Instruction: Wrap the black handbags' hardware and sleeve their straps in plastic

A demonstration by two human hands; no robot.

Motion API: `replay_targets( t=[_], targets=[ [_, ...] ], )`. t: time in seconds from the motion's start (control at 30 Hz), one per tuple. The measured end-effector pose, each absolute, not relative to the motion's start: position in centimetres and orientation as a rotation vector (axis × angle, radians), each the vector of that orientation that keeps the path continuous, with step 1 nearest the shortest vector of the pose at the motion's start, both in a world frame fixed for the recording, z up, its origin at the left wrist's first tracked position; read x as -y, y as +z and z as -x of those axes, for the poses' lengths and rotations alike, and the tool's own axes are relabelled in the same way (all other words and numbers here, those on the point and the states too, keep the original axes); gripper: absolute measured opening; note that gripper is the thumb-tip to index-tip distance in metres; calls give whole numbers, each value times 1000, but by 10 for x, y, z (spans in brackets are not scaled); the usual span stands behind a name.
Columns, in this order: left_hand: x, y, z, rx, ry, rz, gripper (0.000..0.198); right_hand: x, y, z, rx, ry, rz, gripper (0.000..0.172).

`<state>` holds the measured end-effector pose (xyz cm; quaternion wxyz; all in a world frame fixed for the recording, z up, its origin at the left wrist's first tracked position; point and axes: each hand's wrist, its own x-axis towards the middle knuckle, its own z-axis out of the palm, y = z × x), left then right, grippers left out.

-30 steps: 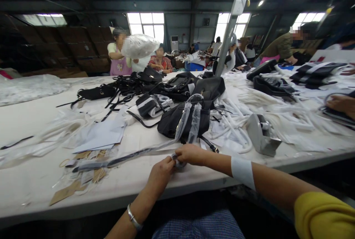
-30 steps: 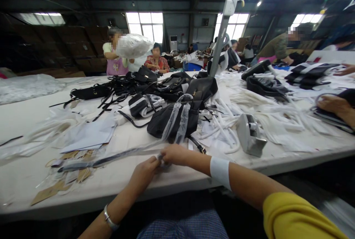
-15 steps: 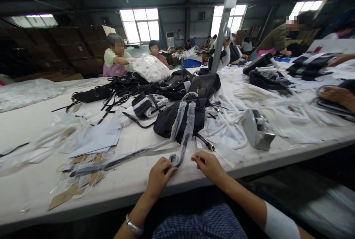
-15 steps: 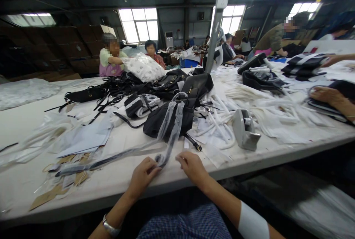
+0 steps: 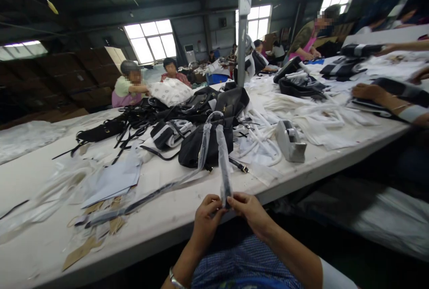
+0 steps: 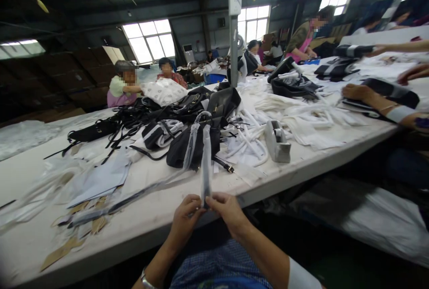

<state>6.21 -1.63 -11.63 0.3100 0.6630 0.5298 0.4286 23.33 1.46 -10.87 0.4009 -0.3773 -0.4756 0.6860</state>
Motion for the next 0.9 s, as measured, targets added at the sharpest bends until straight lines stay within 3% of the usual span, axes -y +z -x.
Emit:
replay_targets(
  t=[0.17,0.4,0.53,0.73,0.9],
  targets=[
    [8,-88,-60,-1307,967,-1394,39,-17,-97,-243,1715,1053,937,16],
    [-12,-78,-69,-1094,984,-963,47,-25,-107,-247,1935,782,833,22],
    [-11,-78,-73,-1134,1087,-1060,37,-27,-102,-251,1876,976,823,23],
    [-8,-78,-64,-1248,1279,-1825,17,-32,-80,-244,1239,1708,868,38],
    [-8,-83,-60,-1240,1290,-2005,18,-35,-81,-233,1245,1658,851,34]
  ],
)
